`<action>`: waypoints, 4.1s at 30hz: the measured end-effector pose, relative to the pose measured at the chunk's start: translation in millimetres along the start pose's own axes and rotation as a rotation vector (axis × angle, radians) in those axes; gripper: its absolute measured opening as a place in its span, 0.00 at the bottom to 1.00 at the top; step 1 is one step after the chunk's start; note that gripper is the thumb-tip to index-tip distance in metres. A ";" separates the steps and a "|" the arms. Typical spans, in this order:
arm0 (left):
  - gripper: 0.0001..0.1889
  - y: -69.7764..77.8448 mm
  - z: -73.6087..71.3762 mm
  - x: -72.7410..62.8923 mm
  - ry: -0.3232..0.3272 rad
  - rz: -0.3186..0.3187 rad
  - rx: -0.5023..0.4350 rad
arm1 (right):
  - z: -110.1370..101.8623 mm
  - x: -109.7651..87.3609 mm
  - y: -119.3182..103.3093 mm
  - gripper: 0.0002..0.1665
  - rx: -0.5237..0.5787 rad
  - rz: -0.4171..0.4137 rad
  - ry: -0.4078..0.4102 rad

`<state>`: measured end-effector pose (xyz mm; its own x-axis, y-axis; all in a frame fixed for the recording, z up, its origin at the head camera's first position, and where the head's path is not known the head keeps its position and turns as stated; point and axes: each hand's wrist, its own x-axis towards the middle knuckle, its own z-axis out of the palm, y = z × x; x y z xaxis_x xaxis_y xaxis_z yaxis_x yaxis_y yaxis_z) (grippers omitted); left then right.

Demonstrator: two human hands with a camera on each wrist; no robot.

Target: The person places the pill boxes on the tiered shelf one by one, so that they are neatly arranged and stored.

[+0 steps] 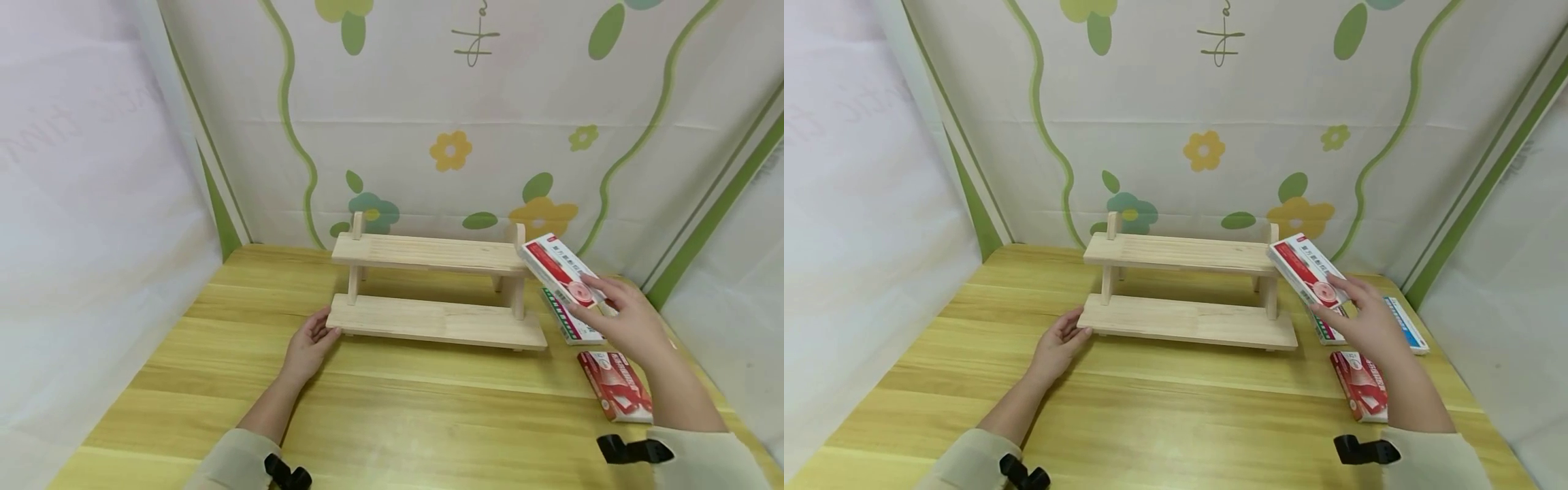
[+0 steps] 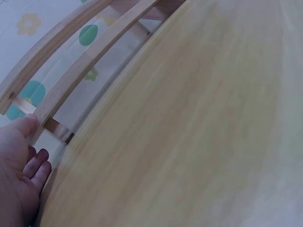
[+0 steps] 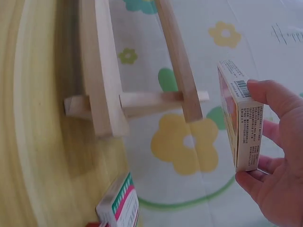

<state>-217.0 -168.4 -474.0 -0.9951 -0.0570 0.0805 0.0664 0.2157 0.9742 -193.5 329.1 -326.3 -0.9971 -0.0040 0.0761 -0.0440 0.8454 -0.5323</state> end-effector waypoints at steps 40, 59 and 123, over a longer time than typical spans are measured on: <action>0.29 3.3 0.2 -4.3 -0.021 -0.003 -0.016 | 98.3 84.8 -152.0 0.33 0.143 -0.199 -0.167; 0.29 0.4 0.9 -2.4 -0.010 -0.009 -0.015 | 115.4 91.1 -163.7 0.27 0.105 -0.242 -0.098; 0.30 2.1 -0.5 -3.3 -0.009 -0.004 0.002 | 64.2 20.5 -58.1 0.42 0.103 -0.119 0.093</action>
<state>-213.4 -168.3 -472.1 -0.9960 -0.0492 0.0751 0.0627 0.2174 0.9741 -215.4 245.5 -347.9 -0.9745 -0.0476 0.2191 -0.1727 0.7826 -0.5981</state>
